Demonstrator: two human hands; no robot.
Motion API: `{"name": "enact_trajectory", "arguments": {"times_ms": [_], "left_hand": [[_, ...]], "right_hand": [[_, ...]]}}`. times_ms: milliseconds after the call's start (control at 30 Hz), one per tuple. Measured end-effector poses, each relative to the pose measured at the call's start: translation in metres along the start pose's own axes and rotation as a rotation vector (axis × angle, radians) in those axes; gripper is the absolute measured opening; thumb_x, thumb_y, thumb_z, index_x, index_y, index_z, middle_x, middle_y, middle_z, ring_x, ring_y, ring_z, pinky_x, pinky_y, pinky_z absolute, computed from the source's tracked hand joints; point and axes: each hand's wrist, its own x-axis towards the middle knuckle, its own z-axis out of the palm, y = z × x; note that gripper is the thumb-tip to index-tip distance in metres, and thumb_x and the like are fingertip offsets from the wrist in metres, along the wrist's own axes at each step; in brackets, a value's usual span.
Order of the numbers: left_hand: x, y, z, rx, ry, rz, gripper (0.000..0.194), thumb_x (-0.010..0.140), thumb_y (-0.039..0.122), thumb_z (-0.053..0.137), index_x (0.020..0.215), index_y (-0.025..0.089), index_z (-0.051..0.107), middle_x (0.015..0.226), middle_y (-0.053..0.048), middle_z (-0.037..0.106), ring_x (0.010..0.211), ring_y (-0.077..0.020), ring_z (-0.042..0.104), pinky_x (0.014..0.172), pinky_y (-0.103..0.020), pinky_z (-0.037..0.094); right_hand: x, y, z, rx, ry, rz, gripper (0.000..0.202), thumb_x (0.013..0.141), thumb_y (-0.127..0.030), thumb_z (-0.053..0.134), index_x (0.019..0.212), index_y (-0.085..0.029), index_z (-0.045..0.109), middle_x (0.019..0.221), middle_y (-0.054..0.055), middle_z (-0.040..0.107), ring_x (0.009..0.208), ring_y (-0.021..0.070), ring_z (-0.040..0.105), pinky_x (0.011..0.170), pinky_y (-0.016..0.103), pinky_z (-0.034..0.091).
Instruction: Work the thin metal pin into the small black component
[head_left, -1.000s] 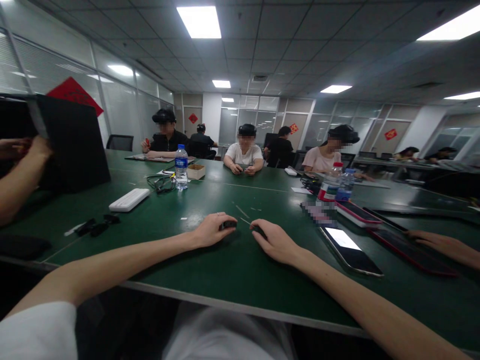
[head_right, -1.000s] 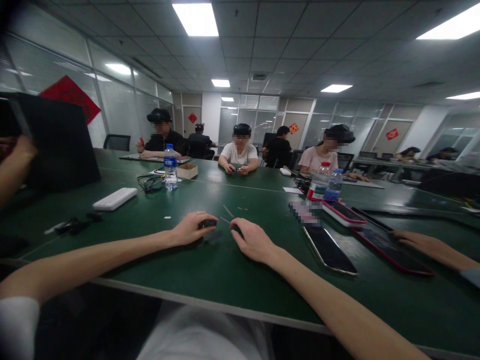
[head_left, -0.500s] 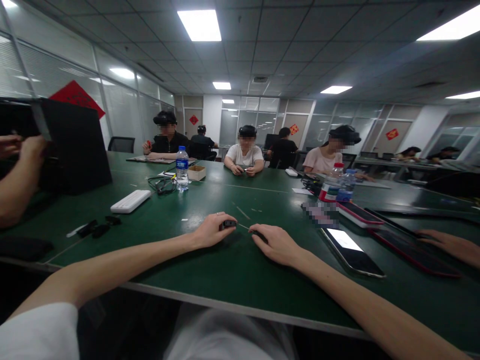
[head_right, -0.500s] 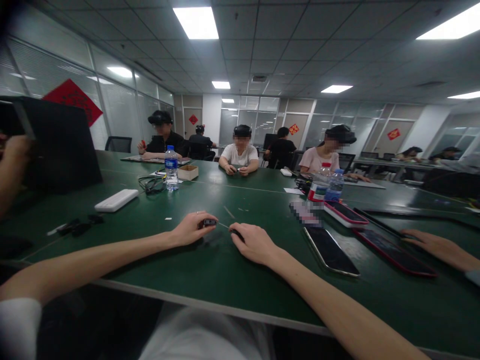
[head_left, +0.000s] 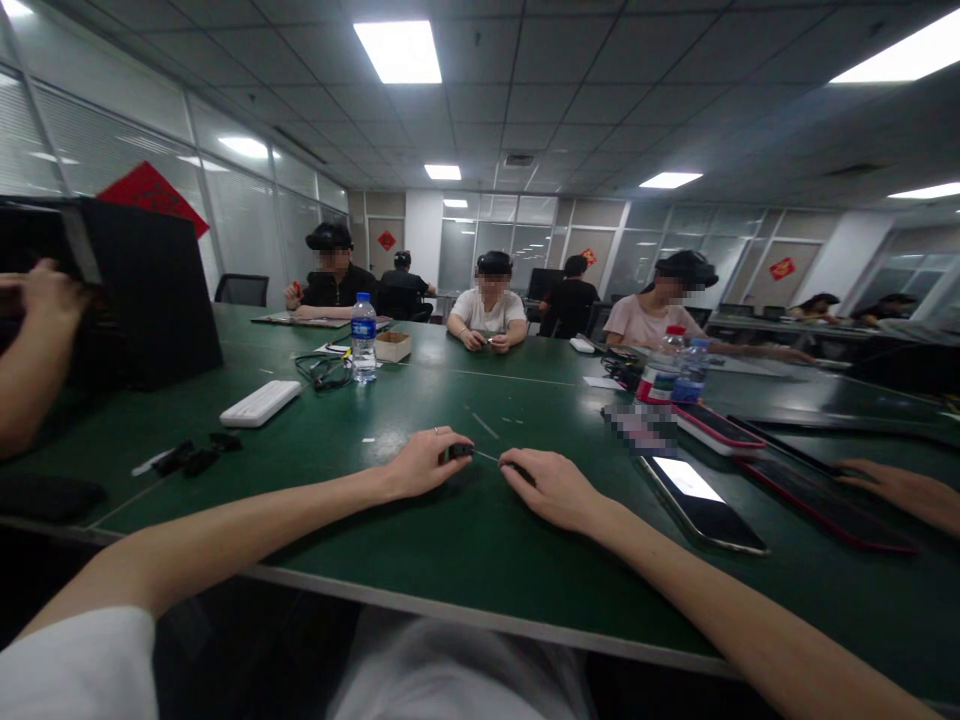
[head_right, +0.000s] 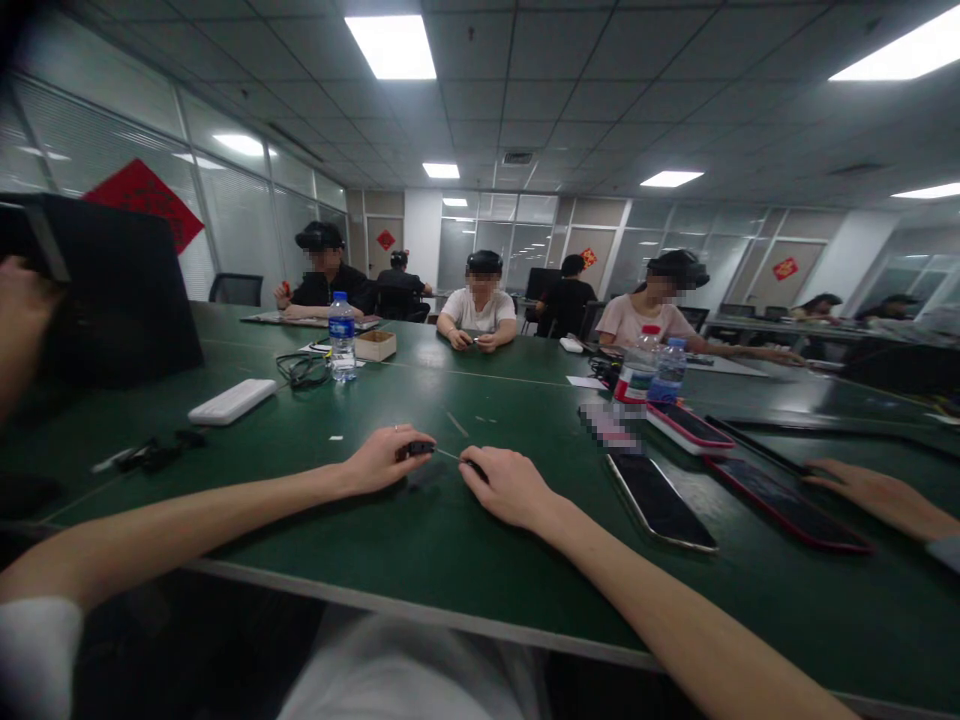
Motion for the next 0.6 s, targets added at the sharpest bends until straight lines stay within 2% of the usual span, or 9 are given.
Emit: {"name": "enact_trajectory", "arguments": {"times_ms": [267, 600], "left_hand": [[-0.0020, -0.0031, 0.0027, 0.077, -0.004, 0.028, 0.028, 0.096, 0.033, 0.059, 0.119, 0.019, 0.067, 0.097, -0.005, 0.068, 0.073, -0.0138, 0.061, 0.071, -0.025, 0.048], [-0.0033, -0.0049, 0.0013, 0.193, -0.071, 0.055, 0.034, 0.098, 0.037, 0.056, 0.126, 0.020, 0.064, 0.107, -0.007, 0.069, 0.083, -0.0170, 0.066, 0.075, -0.027, 0.051]], "right_hand": [[0.0008, -0.0004, -0.0014, -0.007, -0.013, 0.008, 0.035, 0.102, -0.039, 0.039, 0.115, -0.022, 0.066, 0.108, 0.007, 0.072, 0.094, 0.0220, 0.067, 0.082, 0.032, 0.049], [-0.0007, -0.0027, -0.0037, -0.019, -0.035, 0.030, 0.034, 0.101, -0.039, 0.041, 0.112, -0.021, 0.067, 0.104, 0.008, 0.073, 0.089, 0.0221, 0.068, 0.079, 0.031, 0.048]]}}
